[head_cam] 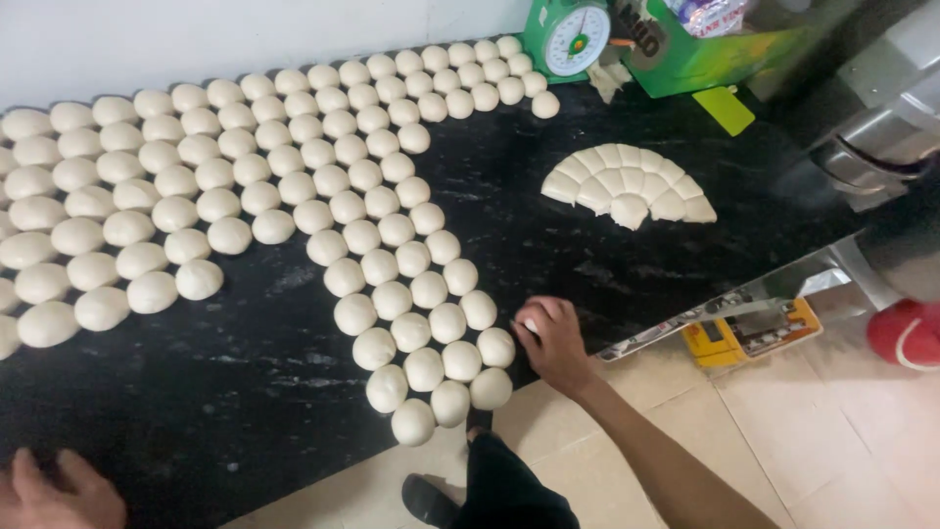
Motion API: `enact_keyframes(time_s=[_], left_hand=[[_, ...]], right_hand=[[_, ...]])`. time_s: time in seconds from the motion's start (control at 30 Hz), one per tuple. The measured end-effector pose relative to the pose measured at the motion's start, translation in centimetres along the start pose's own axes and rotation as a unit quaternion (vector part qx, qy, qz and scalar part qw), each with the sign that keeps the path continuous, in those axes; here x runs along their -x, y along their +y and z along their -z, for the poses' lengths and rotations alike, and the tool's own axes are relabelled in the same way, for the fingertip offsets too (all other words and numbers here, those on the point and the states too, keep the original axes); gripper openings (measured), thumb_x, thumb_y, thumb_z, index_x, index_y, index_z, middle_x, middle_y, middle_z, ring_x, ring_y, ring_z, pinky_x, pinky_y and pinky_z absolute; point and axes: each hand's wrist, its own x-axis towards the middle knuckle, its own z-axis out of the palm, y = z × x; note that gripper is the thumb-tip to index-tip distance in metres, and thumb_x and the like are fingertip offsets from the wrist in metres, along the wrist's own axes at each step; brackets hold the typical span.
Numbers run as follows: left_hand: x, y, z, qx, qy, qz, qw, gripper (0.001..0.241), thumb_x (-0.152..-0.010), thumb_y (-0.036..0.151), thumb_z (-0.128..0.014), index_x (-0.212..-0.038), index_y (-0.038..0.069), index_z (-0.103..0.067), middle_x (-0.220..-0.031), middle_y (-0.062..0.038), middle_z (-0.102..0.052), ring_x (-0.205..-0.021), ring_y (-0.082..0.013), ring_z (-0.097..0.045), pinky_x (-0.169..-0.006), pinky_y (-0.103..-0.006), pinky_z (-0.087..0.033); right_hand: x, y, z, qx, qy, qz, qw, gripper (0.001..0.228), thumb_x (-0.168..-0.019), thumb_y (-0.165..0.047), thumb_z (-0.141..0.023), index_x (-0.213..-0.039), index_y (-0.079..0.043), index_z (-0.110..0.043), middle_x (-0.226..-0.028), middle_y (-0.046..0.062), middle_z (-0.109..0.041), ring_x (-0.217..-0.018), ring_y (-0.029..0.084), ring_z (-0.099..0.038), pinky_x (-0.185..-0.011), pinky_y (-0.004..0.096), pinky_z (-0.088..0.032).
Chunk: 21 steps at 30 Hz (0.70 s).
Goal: Rolling small pieces of dough into balls and arranging them in a grid on a countertop
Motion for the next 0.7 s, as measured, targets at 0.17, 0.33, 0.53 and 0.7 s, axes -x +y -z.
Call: enact_keyframes(time_s=[0.17, 0.33, 0.53, 0.7], left_hand=[[0.1, -0.2, 0.3, -0.167, 0.01, -0.069, 0.983, 0.042, -0.096, 0.004, -0.07, -0.136, 0.0, -0.06, -0.141, -0.022, -0.055, -0.134, -0.036, -0.05, -0.119, -0.0517, -0.033], [0.2, 0.6, 1.0, -0.223, -0.032, -0.036, 0.974, 0.036, -0.098, 0.011, -0.07, -0.132, 0.004, -0.061, -0.143, -0.019, -0.056, -0.139, -0.0322, -0.048, -0.12, -0.0453, -0.03], [0.2, 0.4, 0.3, -0.257, -0.051, 0.002, 0.965, 0.032, -0.1, 0.023, -0.065, -0.129, 0.009, -0.064, -0.144, -0.016, -0.056, -0.142, -0.0281, -0.046, -0.123, -0.0441, -0.028], [0.5, 0.4, -0.1, -0.186, -0.059, 0.043, 0.98, 0.035, -0.098, 0.022, -0.063, -0.129, 0.006, -0.063, -0.142, -0.02, -0.057, -0.142, -0.0361, -0.046, -0.122, -0.0539, -0.026]], right_hand=[[-2.7, 5.6, 1.8, 0.098, -0.001, -0.064, 0.993, 0.021, -0.08, -0.026, -0.082, -0.084, -0.011, -0.068, -0.1, 0.011, -0.064, -0.096, 0.035, -0.06, -0.083, 0.046, -0.047], [-9.1, 4.8, -4.1, 0.031, 0.115, -0.106, 0.987, 0.026, -0.086, -0.026, -0.085, -0.088, -0.008, -0.065, -0.091, 0.011, -0.069, -0.086, 0.035, -0.063, -0.081, 0.043, -0.049], [-2.7, -0.1, -0.1, -0.057, -0.027, 0.007, 0.998, 0.012, -0.089, -0.012, -0.073, -0.097, -0.006, -0.066, -0.105, 0.013, -0.066, -0.104, 0.036, -0.059, -0.09, 0.044, -0.047], [-3.4, 5.7, 1.3, 0.021, -0.023, -0.083, 0.996, 0.016, -0.084, -0.017, -0.079, -0.085, -0.006, -0.068, -0.095, 0.014, -0.065, -0.094, 0.036, -0.059, -0.086, 0.044, -0.047]])
